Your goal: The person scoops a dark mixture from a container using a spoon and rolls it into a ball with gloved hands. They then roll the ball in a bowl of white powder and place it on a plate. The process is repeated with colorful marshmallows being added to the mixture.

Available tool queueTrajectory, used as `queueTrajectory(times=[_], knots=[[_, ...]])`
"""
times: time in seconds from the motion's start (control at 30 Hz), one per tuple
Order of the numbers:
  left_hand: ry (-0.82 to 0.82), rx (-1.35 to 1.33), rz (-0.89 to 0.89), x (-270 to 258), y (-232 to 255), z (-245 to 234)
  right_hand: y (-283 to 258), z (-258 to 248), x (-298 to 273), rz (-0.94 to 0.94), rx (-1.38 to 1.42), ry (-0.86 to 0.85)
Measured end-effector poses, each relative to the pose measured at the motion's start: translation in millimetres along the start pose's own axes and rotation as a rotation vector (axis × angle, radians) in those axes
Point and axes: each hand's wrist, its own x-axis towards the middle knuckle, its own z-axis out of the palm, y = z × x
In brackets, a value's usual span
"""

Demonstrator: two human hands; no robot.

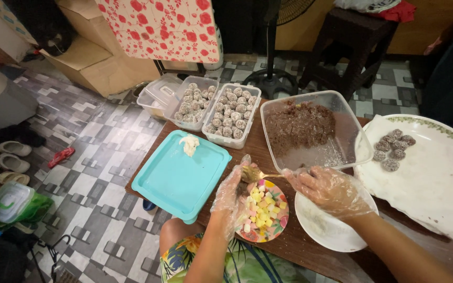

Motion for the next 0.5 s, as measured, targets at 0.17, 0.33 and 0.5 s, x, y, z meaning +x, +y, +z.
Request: queueTrajectory(times=[0.17,0.33,0.5], knots=[[0.011,-0.058,0.026,-21,4,12,1,-4,2,-0.001,0.028,0.006],[0.017,-0.108,0.021,-8,-9,0,2,-7,0,0.038,0.013,0.034],[0.018,-0.159,0.029,5,-25,-13,1,-14,5,0.031,-0.025,0.058]])
